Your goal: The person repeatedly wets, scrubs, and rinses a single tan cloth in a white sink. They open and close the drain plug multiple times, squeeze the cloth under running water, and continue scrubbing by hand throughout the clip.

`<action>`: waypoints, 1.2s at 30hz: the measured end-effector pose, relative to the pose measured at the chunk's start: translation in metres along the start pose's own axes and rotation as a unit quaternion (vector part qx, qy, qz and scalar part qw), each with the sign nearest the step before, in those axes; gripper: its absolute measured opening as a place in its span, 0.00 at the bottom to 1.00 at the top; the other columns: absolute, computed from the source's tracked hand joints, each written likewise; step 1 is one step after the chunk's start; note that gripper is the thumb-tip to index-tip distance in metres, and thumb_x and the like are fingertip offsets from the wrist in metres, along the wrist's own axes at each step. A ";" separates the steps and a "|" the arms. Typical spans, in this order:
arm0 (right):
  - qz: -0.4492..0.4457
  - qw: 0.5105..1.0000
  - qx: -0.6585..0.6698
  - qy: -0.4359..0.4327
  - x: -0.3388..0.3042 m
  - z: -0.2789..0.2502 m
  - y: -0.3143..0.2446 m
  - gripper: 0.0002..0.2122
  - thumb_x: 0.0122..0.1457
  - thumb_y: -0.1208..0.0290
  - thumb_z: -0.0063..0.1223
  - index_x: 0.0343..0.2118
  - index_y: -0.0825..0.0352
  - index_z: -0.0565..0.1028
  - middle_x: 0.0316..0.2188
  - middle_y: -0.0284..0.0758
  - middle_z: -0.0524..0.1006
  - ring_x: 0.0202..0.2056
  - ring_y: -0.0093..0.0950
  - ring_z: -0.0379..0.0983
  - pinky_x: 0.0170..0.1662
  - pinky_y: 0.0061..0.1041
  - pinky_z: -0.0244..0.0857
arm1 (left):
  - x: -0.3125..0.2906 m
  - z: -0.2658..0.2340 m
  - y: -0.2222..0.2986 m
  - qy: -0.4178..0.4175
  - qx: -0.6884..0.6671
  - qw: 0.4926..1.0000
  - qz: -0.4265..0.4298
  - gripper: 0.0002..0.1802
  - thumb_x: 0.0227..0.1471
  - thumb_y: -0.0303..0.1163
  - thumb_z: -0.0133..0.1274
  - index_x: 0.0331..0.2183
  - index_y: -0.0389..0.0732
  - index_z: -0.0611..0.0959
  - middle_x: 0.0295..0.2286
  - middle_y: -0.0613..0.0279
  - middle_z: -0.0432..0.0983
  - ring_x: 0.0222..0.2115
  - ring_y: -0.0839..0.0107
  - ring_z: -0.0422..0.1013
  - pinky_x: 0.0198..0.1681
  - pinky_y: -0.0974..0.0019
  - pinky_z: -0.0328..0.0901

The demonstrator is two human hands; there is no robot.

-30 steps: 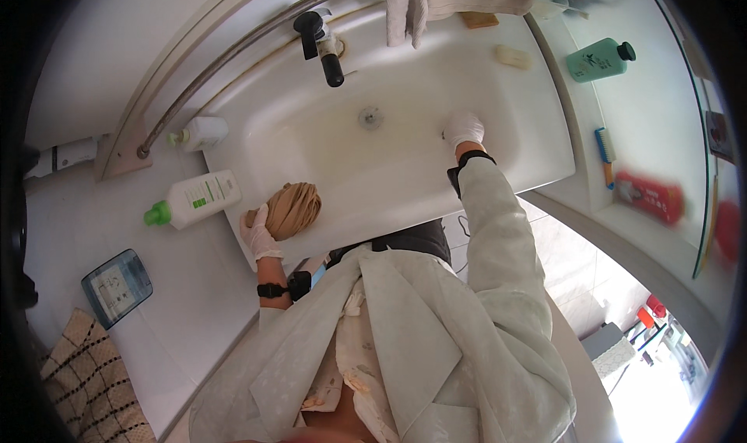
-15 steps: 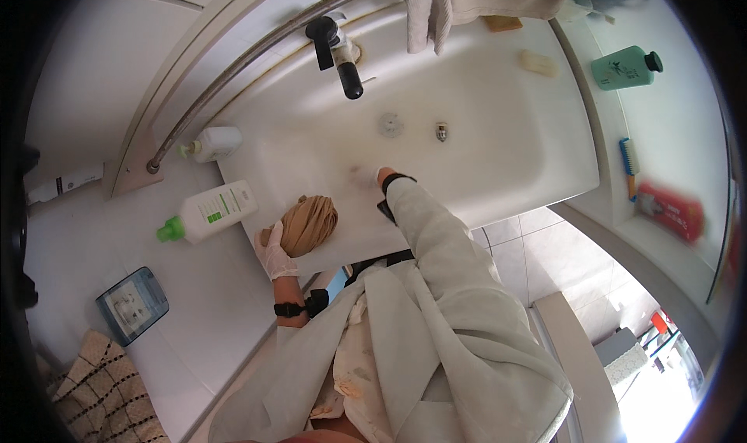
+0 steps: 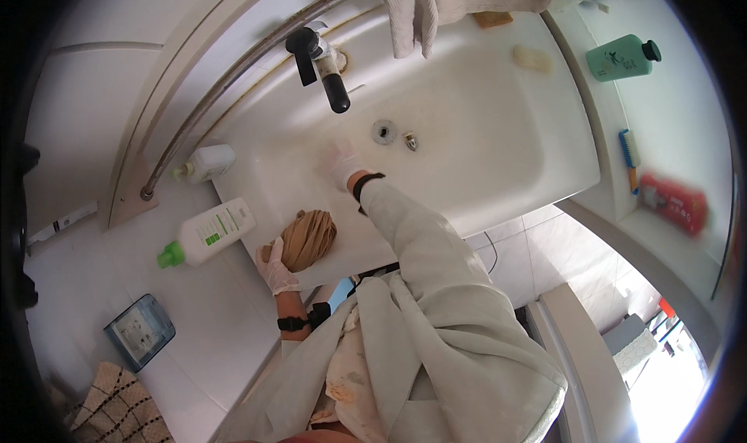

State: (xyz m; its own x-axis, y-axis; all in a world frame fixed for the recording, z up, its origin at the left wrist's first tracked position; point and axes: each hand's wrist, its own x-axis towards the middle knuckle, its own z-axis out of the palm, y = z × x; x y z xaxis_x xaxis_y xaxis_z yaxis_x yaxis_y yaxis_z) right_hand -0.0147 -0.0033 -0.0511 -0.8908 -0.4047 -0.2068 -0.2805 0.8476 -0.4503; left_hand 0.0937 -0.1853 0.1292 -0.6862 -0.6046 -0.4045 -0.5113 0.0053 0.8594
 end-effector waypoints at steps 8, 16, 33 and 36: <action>0.260 0.960 -0.096 -0.032 -0.036 -0.046 0.080 0.16 0.59 0.66 0.48 0.51 0.53 0.72 0.61 0.38 0.63 0.62 0.43 0.56 0.62 0.56 0.48 | 0.004 0.018 0.001 -0.024 0.007 0.999 -0.025 0.13 0.48 0.31 0.63 0.28 0.38 0.74 0.29 0.66 0.70 0.31 0.72 0.65 0.38 0.67 0.65; 0.260 0.958 0.001 -0.120 -0.109 -0.045 0.159 0.14 0.60 0.68 0.43 0.46 0.61 0.77 0.44 0.41 0.78 0.45 0.42 0.75 0.47 0.39 0.70 | 0.054 0.054 -0.032 -0.089 0.115 0.976 0.161 0.15 0.46 0.35 0.64 0.30 0.39 0.76 0.31 0.63 0.68 0.36 0.67 0.66 0.44 0.62 0.63; 0.246 0.514 0.802 0.180 -0.103 -0.145 0.075 0.17 0.65 0.61 0.45 0.49 0.70 0.74 0.45 0.37 0.78 0.46 0.29 0.75 0.50 0.26 0.67 | 0.050 0.154 0.106 -0.468 -0.001 0.877 0.109 0.16 0.60 0.33 0.49 0.48 0.37 0.76 0.36 0.59 0.75 0.36 0.72 0.71 0.36 0.70 0.64; 0.201 0.438 0.867 0.127 -0.088 -0.151 0.064 0.17 0.65 0.61 0.43 0.50 0.68 0.73 0.47 0.38 0.76 0.49 0.28 0.72 0.52 0.28 0.65 | 0.036 0.187 0.129 -0.476 -0.124 0.870 0.026 0.14 0.61 0.31 0.48 0.47 0.36 0.76 0.39 0.55 0.77 0.35 0.71 0.72 0.35 0.71 0.64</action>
State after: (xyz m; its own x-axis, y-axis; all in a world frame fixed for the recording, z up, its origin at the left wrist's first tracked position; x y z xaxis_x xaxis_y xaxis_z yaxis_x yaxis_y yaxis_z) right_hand -0.0082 0.1385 0.0695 -0.8164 -0.1046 -0.5679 0.4140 -0.7917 -0.4493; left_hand -0.0938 -0.0572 0.1666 -0.8830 0.3269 -0.3369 -0.4199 -0.2296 0.8780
